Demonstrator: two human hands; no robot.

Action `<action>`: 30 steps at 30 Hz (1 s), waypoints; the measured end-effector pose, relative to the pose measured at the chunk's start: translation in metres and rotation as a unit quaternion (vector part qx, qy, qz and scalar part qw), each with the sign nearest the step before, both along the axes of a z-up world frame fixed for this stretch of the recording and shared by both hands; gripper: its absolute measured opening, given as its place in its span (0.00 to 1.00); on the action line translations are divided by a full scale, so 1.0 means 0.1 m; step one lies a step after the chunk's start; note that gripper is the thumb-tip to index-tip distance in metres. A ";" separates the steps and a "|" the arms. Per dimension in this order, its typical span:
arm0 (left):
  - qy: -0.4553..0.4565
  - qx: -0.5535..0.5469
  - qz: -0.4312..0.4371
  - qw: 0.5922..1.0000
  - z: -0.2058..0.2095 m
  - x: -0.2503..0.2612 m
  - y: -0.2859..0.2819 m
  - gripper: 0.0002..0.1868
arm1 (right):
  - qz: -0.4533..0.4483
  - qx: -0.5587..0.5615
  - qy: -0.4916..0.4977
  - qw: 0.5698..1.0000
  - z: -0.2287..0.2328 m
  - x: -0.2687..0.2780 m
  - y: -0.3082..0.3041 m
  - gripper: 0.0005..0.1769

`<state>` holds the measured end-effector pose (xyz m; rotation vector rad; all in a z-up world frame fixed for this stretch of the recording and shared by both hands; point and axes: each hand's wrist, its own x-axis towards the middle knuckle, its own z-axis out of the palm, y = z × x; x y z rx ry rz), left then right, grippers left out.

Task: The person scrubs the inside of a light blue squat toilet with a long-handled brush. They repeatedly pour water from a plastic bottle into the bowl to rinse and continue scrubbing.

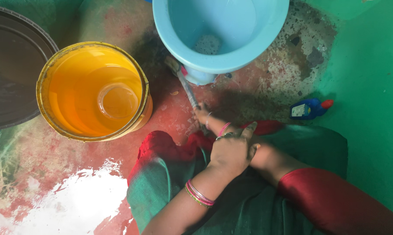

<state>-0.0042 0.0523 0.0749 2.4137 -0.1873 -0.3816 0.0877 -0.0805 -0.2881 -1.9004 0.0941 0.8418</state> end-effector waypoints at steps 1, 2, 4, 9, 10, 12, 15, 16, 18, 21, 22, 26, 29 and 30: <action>-0.022 -0.001 0.006 1.000 -0.01 0.00 0.00 0.34 | -0.003 0.005 0.002 1.000 0.02 -0.02 0.02 0.22; -0.044 -0.002 0.012 0.999 -0.01 0.00 0.01 0.34 | -0.007 0.012 0.004 1.000 0.04 -0.01 0.05 0.22; -0.079 -0.012 0.025 0.996 -0.02 0.03 0.01 0.34 | -0.011 0.021 0.006 1.000 0.11 0.03 0.10 0.22; -0.106 -0.031 0.019 0.994 -0.10 -0.04 -0.04 0.33 | -0.044 0.047 0.025 0.998 0.17 -0.11 0.11 0.21; -0.110 -0.039 0.014 0.993 -0.11 -0.07 -0.06 0.33 | -0.052 0.053 0.031 0.997 0.17 -0.15 0.10 0.21; -0.125 -0.053 0.008 0.991 -0.11 -0.08 -0.09 0.32 | -0.069 0.072 0.042 0.994 0.21 -0.04 0.13 0.20; -0.113 -0.066 0.025 0.991 -0.07 -0.05 -0.04 0.35 | -0.078 0.114 0.065 0.988 0.31 0.44 0.47 0.20; -0.080 -0.045 0.025 0.995 -0.07 -0.03 -0.02 0.35 | -0.076 0.122 0.082 0.986 0.34 0.62 0.61 0.20; -0.008 -0.001 0.023 1.000 -0.08 0.00 0.03 0.35 | -0.065 0.134 0.140 0.979 0.40 1.05 0.96 0.19; -0.037 0.002 0.049 0.998 -0.12 0.08 0.06 0.30 | -0.019 0.088 0.163 0.982 0.54 1.40 1.06 0.17; -0.034 -0.002 0.051 0.998 -0.14 0.10 0.05 0.31 | -0.001 0.055 0.129 0.990 0.58 1.43 0.98 0.17; -0.061 -0.020 0.052 0.997 -0.23 0.19 -0.06 0.32 | 0.230 0.114 -0.016 0.966 0.85 1.33 0.01 0.20; -0.068 -0.026 0.043 0.996 -0.29 0.24 -0.14 0.31 | 0.290 -0.219 -0.232 0.902 0.99 1.39 -0.66 0.23; -0.066 -0.029 0.040 0.997 -0.30 0.27 -0.16 0.31 | 0.324 -0.290 -0.356 0.827 1.03 1.41 -0.91 0.24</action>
